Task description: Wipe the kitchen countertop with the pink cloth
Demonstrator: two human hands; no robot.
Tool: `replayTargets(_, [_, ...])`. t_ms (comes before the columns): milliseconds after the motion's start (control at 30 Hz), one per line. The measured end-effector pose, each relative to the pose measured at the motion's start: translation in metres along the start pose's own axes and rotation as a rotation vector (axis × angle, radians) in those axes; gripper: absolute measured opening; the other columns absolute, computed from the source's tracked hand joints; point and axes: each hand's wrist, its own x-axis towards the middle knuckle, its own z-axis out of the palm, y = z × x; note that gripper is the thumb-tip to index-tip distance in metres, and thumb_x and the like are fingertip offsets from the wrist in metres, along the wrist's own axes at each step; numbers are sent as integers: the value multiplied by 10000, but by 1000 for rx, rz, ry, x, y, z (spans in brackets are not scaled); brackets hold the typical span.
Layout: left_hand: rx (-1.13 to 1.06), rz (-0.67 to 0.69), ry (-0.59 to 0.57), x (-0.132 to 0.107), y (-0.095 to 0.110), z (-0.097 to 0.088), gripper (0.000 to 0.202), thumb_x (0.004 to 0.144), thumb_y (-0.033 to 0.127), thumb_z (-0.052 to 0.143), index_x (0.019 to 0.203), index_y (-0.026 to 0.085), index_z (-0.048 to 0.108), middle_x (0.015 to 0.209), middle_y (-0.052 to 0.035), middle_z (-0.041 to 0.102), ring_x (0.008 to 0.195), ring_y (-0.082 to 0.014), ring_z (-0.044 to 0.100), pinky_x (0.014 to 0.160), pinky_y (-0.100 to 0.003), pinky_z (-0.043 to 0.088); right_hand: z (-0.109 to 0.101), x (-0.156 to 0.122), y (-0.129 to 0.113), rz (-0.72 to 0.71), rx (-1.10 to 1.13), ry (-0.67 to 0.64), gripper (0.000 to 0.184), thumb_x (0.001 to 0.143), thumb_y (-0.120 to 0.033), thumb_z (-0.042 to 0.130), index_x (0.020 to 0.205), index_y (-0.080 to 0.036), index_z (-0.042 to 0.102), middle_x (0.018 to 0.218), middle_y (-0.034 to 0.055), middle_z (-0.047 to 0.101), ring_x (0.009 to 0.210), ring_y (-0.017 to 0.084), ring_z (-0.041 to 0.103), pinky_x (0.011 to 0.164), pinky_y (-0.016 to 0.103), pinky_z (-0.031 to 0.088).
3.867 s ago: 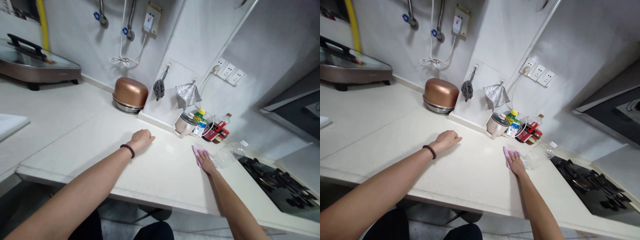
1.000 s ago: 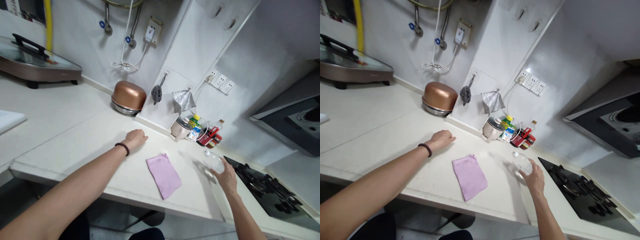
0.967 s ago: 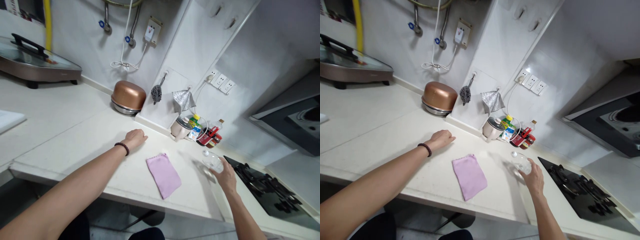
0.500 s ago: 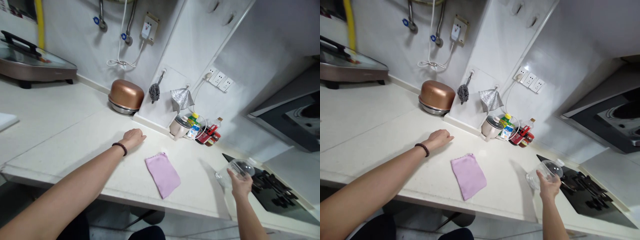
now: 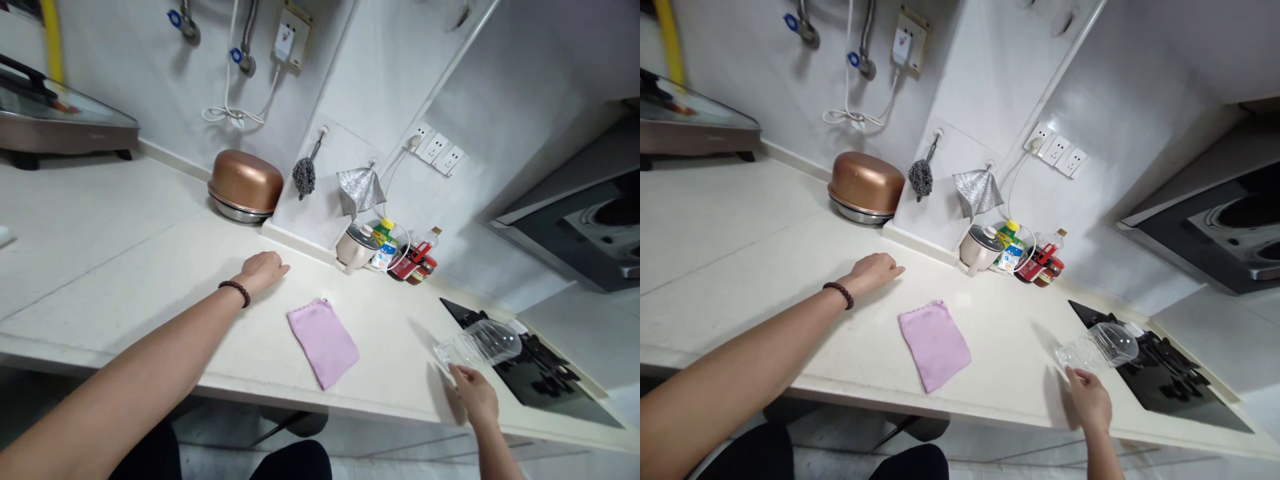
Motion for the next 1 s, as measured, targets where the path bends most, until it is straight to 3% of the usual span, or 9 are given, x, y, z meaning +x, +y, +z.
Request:
replayTargets(100, [-2, 7, -4, 1, -1, 3, 444, 896, 491, 433, 763, 177, 717, 894, -142, 752, 842, -261, 693, 631, -300, 409, 10, -40, -81, -187, 195, -99, 551, 784, -679, 568, 963, -179, 715, 897, 157, 751, 837, 324, 708, 775, 470, 558])
replayTargets(167, [-3, -1, -6, 3, -3, 5, 458, 897, 503, 427, 764, 178, 722, 900, -141, 753, 841, -262, 693, 636, -301, 414, 21, -74, -149, -498, 362, -198, 582, 874, -649, 517, 1180, -179, 674, 1196, 169, 698, 1081, 298, 662, 917, 459, 537])
replayTargets(233, [3, -16, -10, 4, -6, 6, 466, 896, 508, 426, 770, 177, 728, 906, -144, 754, 846, -265, 693, 644, -301, 421, 33, -109, -208, -823, 339, -410, 596, 931, -618, 493, 1396, -251, 563, 1490, 128, 511, 1366, 286, 473, 1102, 493, 412])
replayTargets(300, [13, -30, -18, 5, -7, 6, 461, 894, 504, 431, 782, 174, 733, 911, -148, 755, 857, -265, 694, 651, -298, 424, 46, -133, -248, -1065, 220, -660, 582, 978, -597, 435, 1505, -350, 431, 1617, 45, 339, 1495, 276, 274, 1187, 542, 267])
replayTargets(367, [19, -35, -24, 4, -8, 7, 455, 893, 500, 436, 783, 172, 731, 901, -150, 754, 857, -263, 693, 649, -296, 420, 61, -137, -266, -1147, 109, -803, 572, 1010, -587, 354, 1548, -393, 333, 1656, 3, 237, 1532, 269, 154, 1204, 571, 182])
replayTargets(533, [1, -27, -23, 2, -9, 8, 445, 893, 492, 436, 735, 176, 706, 831, -141, 739, 782, -260, 682, 612, -309, 392, 107, -61, -248, -900, -107, -742, 601, 1030, -583, 200, 1589, -362, 213, 1671, 14, 181, 1539, 267, 108, 1188, 612, 128])
replayTargets(700, [-9, -38, -21, 3, -11, 5, 424, 884, 482, 449, 711, 181, 692, 773, -135, 718, 758, -262, 672, 607, -315, 380, 140, 36, -174, -528, -345, -641, 608, 1024, -562, 109, 1595, -365, 177, 1672, 2, 180, 1531, 255, 150, 1177, 621, 144])
replayTargets(867, [-11, -53, -12, 4, -12, 1, 403, 877, 477, 469, 686, 189, 675, 740, -122, 708, 775, -256, 670, 624, -310, 384, 127, 82, -94, -263, -498, -540, 629, 1015, -508, 88, 1585, -306, 265, 1644, 83, 266, 1497, 305, 258, 1123, 647, 251])
replayTargets(1000, [1, -24, -8, 3, -10, -3, 421, 889, 494, 467, 676, 190, 665, 729, -113, 697, 766, -247, 666, 628, -309, 380, 111, 83, -74, -225, -543, -485, 655, 1012, -440, 115, 1547, -152, 358, 1567, 230, 363, 1451, 378, 334, 1069, 665, 321])
